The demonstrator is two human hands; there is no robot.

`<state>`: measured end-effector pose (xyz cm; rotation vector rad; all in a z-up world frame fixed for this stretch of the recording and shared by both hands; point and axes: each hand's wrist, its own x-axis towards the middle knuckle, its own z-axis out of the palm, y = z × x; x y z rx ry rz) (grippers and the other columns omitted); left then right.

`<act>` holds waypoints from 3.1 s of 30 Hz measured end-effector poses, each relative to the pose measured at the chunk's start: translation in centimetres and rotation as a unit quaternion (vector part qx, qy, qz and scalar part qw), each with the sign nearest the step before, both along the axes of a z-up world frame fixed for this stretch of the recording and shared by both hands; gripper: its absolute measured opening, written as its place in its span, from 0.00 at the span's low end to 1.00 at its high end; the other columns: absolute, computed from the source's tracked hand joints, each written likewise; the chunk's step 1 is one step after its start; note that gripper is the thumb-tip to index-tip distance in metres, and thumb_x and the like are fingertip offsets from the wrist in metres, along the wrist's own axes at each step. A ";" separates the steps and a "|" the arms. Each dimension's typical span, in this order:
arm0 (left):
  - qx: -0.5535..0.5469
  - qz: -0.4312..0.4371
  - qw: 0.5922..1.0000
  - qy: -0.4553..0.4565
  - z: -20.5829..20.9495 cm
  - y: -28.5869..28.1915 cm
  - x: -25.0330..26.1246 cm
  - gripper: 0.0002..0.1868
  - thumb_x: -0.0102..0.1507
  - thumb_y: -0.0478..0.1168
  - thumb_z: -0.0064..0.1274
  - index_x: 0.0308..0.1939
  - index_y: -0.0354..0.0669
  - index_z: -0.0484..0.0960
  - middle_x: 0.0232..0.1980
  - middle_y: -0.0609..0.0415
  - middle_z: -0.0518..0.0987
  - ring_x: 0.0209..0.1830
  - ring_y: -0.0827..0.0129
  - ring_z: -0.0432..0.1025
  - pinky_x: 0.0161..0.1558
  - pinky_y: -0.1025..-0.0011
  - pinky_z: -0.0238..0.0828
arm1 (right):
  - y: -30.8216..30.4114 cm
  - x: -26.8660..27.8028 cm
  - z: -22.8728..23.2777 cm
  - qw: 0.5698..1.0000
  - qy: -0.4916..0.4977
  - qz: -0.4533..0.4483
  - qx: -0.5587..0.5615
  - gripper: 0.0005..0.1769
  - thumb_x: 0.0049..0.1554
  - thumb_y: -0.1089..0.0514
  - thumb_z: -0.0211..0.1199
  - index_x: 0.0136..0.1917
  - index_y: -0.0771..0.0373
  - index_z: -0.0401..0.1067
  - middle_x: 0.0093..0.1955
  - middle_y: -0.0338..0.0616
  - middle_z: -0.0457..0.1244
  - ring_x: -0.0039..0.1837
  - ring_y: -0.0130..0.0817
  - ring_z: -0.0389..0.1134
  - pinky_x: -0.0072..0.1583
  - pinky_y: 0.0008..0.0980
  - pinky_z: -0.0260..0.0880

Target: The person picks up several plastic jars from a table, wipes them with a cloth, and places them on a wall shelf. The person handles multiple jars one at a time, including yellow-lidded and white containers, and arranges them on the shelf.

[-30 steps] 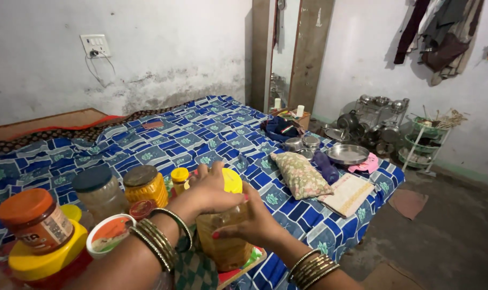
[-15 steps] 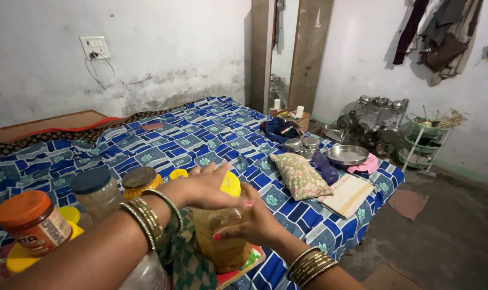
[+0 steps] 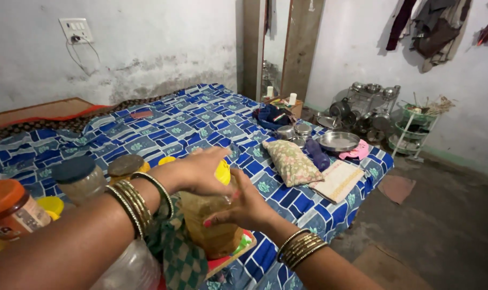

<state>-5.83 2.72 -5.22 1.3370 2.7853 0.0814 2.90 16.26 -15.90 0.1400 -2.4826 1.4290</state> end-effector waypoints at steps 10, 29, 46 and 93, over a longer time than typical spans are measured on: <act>-0.097 0.059 0.993 0.033 -0.5 0.9 -1.6 0.50 0.55 0.71 0.54 0.70 0.38 0.69 0.72 0.35 0.67 0.74 0.43 0.60 0.75 0.52 0.52 | 0.2 -0.2 -0.3 1.000 0.022 0.000 -0.002 0.70 0.32 0.50 0.86 0.78 0.63 0.47 0.73 0.52 0.57 0.76 0.40 0.58 0.74 0.37 0.61; -0.058 -0.074 0.996 0.007 0.6 0.8 0.2 0.46 0.47 0.56 0.58 0.70 0.48 0.72 0.70 0.43 0.70 0.70 0.48 0.64 0.69 0.58 0.63 | 0.1 0.0 0.1 0.996 0.085 0.018 0.002 0.73 0.31 0.50 0.87 0.79 0.65 0.45 0.76 0.52 0.53 0.78 0.42 0.54 0.75 0.39 0.56; -0.040 0.087 0.995 -0.016 0.6 0.5 1.2 0.58 0.50 0.64 0.61 0.78 0.52 0.51 0.79 0.48 0.53 0.77 0.45 0.53 0.69 0.44 0.56 | -0.1 0.4 0.4 1.000 -0.005 -0.014 0.003 0.75 0.31 0.46 0.86 0.79 0.63 0.43 0.77 0.53 0.51 0.78 0.44 0.54 0.75 0.38 0.57; 0.082 -0.053 0.995 -0.009 -2.2 -2.3 -2.5 0.53 0.51 0.62 0.65 0.73 0.43 0.60 0.71 0.39 0.63 0.70 0.46 0.62 0.67 0.59 0.61 | -0.6 0.5 0.1 0.998 0.015 0.008 -0.058 0.66 0.35 0.50 0.84 0.77 0.61 0.49 0.73 0.50 0.57 0.74 0.41 0.61 0.72 0.36 0.65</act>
